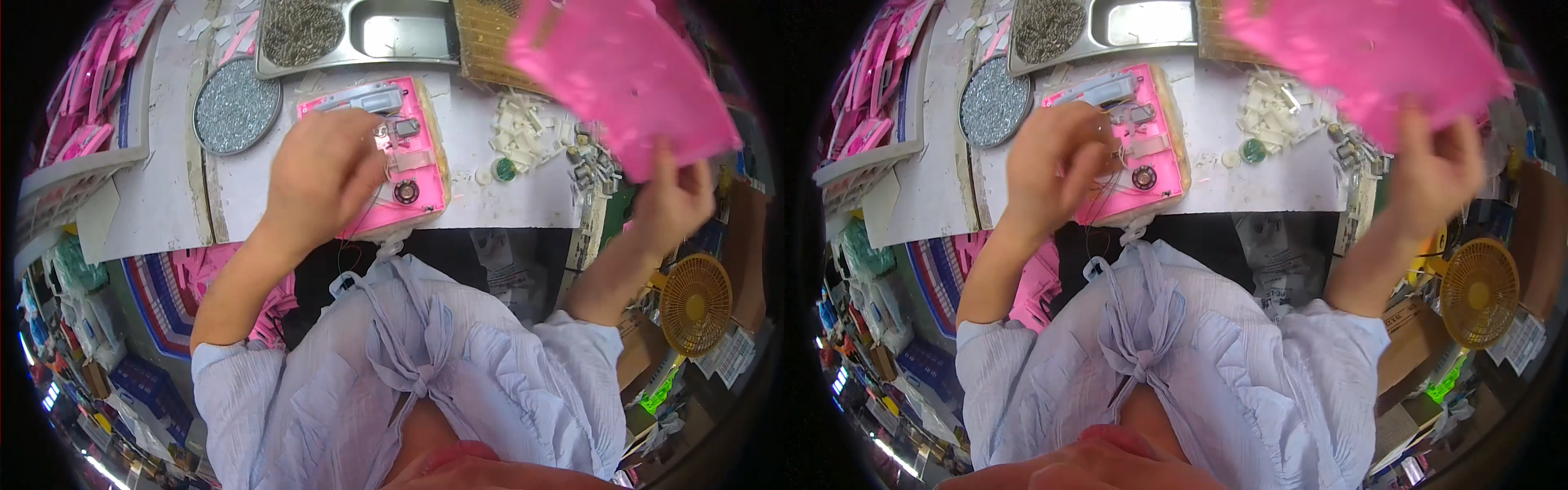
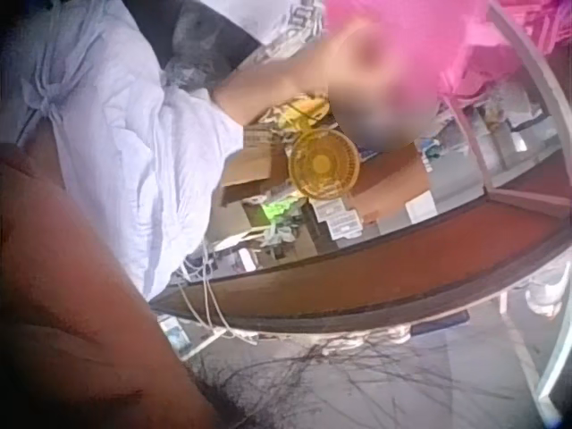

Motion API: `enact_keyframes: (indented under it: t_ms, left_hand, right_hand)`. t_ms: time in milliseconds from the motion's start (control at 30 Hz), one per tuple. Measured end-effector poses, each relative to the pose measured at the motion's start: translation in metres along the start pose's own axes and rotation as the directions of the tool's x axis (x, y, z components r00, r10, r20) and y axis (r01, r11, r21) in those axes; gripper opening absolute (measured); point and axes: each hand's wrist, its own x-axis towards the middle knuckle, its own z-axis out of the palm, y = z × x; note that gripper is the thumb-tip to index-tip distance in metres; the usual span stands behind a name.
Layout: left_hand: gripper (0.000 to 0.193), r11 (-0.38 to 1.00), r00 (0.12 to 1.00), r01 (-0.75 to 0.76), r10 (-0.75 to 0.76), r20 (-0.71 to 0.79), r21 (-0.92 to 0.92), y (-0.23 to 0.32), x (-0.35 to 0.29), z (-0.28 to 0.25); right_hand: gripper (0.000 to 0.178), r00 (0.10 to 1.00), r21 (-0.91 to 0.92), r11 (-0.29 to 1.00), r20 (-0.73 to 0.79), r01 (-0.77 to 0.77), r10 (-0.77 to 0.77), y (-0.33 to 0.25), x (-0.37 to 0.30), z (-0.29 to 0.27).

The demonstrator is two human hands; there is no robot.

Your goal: Assembling the internal electronic and mechanical components of a pink plastic toy.

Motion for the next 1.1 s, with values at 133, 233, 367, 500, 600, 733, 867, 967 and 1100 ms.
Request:
enact_keyframes:
  t_ms: [133,233,367,500,600,733,867,967,1100]
  left_hand:
    - [0.071,0.455,0.972,0.234,-0.138,0.191,-0.859,0.001,-0.002,-0.025]
    - [0.076,0.289,0.953,0.242,-0.250,0.171,-0.926,0.013,0.005,-0.035]
    - [0.038,0.238,0.946,0.167,-0.313,0.088,-0.957,-0.005,-0.001,-0.052]
    - [0.037,0.424,0.922,0.240,-0.380,0.069,-0.873,-0.007,-0.008,-0.035]
    - [0.035,0.646,0.938,0.254,-0.346,0.020,-0.720,-0.004,-0.011,-0.021]
    - [0.038,0.993,1.000,0.014,-0.018,-0.025,-0.121,0.004,-0.041,0.006]
    - [0.055,0.977,0.992,-0.115,0.123,-0.035,0.180,0.009,-0.057,0.037]
    - [0.058,0.965,0.993,-0.111,0.116,-0.008,0.237,0.013,-0.059,0.042]
    - [0.058,0.933,0.989,-0.146,0.145,0.027,0.330,0.014,-0.059,0.045]
  right_hand:
    - [0.024,0.885,-0.014,0.921,0.281,0.390,-0.371,-0.025,-0.053,0.098]
    - [0.037,0.614,0.183,0.738,0.446,0.649,-0.651,-0.039,-0.046,0.137]
    - [0.051,0.769,0.379,0.925,0.590,0.003,-0.244,-0.033,-0.037,0.138]
    - [0.054,0.580,0.284,0.727,0.792,-0.625,0.190,-0.026,-0.056,0.132]
    - [0.056,0.618,0.323,0.660,0.737,-0.678,0.274,-0.025,-0.070,0.124]
    - [0.051,0.675,0.438,0.548,0.641,-0.713,0.366,-0.009,-0.069,0.099]
    - [0.050,0.692,0.478,0.515,0.605,-0.712,0.394,0.000,-0.070,0.085]
    - [0.048,0.704,0.485,0.517,0.564,-0.705,0.432,-0.004,-0.071,0.087]
    - [0.048,0.700,0.485,0.514,0.579,-0.708,0.418,0.000,-0.072,0.086]
